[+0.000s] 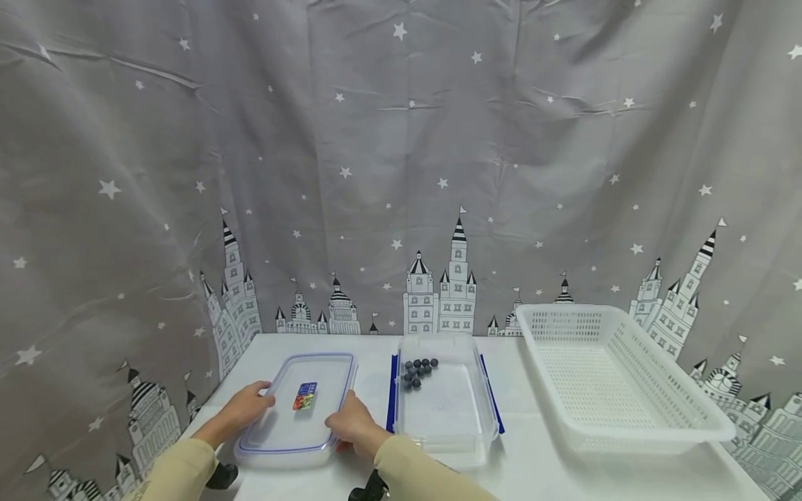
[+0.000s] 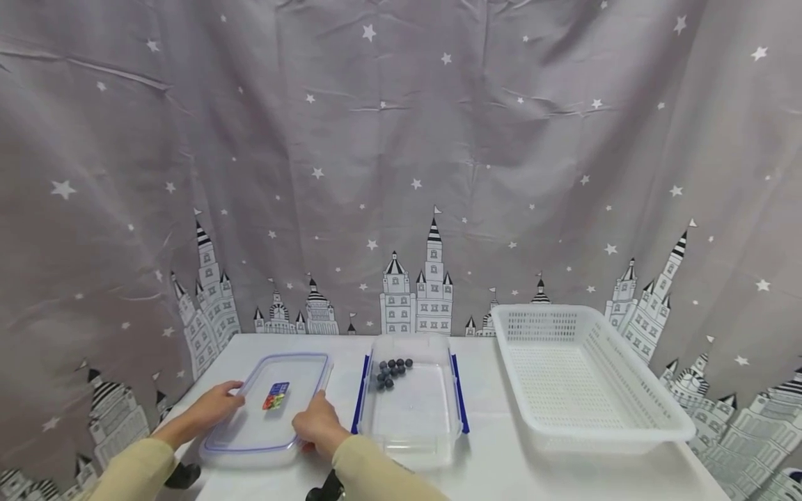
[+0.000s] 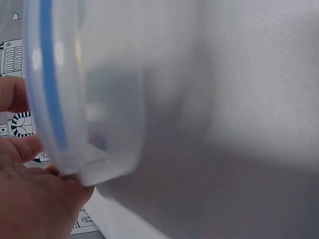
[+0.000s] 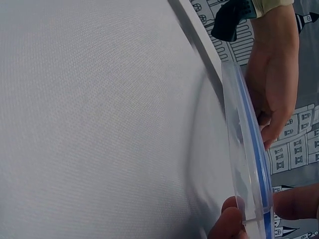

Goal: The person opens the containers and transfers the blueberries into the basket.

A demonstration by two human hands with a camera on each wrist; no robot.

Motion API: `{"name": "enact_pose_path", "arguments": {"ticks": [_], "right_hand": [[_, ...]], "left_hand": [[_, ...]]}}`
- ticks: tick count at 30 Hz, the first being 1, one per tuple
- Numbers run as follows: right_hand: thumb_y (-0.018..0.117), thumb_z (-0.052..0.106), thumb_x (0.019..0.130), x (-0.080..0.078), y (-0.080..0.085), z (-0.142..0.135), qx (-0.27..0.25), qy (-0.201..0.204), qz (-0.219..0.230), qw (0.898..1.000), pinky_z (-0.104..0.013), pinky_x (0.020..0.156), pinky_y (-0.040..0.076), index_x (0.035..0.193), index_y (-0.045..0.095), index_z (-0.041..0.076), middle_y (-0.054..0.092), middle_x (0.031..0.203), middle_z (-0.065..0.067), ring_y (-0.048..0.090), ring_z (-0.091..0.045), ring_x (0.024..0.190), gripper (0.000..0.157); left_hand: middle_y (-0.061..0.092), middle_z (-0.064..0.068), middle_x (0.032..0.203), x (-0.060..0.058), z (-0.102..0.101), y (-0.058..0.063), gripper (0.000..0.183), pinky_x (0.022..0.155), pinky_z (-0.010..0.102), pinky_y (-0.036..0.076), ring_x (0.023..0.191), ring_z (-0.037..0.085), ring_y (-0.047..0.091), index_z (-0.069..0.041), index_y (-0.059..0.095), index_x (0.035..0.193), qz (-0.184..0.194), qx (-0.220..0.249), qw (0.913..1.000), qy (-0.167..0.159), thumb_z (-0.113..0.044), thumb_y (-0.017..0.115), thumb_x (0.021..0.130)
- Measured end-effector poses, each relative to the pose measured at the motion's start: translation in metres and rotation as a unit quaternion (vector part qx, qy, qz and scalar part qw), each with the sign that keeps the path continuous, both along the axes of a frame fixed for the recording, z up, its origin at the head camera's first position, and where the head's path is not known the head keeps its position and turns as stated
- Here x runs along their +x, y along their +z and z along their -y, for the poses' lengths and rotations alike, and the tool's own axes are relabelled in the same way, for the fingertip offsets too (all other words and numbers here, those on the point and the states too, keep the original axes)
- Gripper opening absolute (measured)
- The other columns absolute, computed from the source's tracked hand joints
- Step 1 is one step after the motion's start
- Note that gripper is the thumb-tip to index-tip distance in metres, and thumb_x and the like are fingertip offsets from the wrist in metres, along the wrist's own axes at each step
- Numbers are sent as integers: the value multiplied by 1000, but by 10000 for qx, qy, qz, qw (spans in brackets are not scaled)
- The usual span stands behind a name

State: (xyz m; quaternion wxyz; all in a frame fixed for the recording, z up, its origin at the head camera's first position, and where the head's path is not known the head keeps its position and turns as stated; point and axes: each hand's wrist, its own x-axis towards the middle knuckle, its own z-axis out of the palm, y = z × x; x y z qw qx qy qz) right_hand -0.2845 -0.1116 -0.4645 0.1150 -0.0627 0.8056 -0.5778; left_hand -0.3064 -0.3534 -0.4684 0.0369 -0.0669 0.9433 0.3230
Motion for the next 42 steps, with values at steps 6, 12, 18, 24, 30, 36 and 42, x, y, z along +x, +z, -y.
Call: {"name": "enact_pose_path", "arguments": {"ticks": [6, 12, 18, 24, 30, 36, 42], "right_hand": [[58, -7, 81, 1, 0, -2, -40, 28, 9, 10000, -26, 39, 40, 149, 34, -10, 60, 108, -25, 52, -19, 54, 72], [57, -8, 79, 2, -2, -3, -46, -9, 16, 10000, -27, 40, 41, 146, 37, -9, 60, 104, -23, 54, -20, 55, 70], [57, -8, 78, 2, -5, -5, -81, -32, -55, 9999, -27, 40, 42, 136, 47, -7, 61, 96, -17, 54, -19, 55, 60], [61, -4, 80, 3, -4, -6, -63, 84, 113, 9999, -26, 42, 42, 128, 51, -6, 59, 89, -12, 55, -18, 56, 49], [65, 2, 83, 2, 0, -8, 60, 22, 158, 9999, -27, 44, 45, 122, 54, -5, 58, 90, -11, 57, -18, 61, 41], [68, 7, 84, 1, 5, -10, 153, -65, 270, 9995, -28, 50, 48, 127, 54, -6, 58, 93, -10, 54, -18, 65, 47], [70, 10, 83, 3, 9, -11, 320, -29, 232, 9992, -24, 49, 47, 129, 53, -8, 57, 93, -11, 47, -13, 55, 52]], "left_hand": [[49, 44, 132, -2, 1, -5, 54, 97, 60, 46, 120, 57, 51, 21, 44, 135, -367, -308, 9986, -205, -13, 52, 94], [56, 42, 122, -3, 1, -11, 50, 92, 59, 49, 110, 53, 58, 22, 47, 130, -548, -498, 9968, -298, -8, 53, 90], [52, 44, 127, -6, -5, -13, 49, 98, 63, 43, 120, 59, 50, 22, 48, 129, -631, -713, 9952, -213, -7, 52, 90], [50, 43, 130, -4, -9, -7, 48, 98, 62, 43, 123, 59, 48, 22, 50, 128, -407, -954, 9946, 38, -6, 54, 89], [49, 43, 132, -5, -16, 1, 49, 99, 62, 44, 123, 59, 48, 22, 49, 128, -286, -970, 9948, 151, -4, 53, 88], [48, 43, 133, -8, -15, 1, 49, 99, 61, 44, 124, 58, 48, 23, 48, 129, -166, -1019, 9945, 202, -4, 54, 88], [46, 43, 134, -9, -14, 3, 50, 102, 62, 42, 126, 58, 45, 23, 47, 130, -94, -1075, 9938, 254, -3, 53, 88]]}}
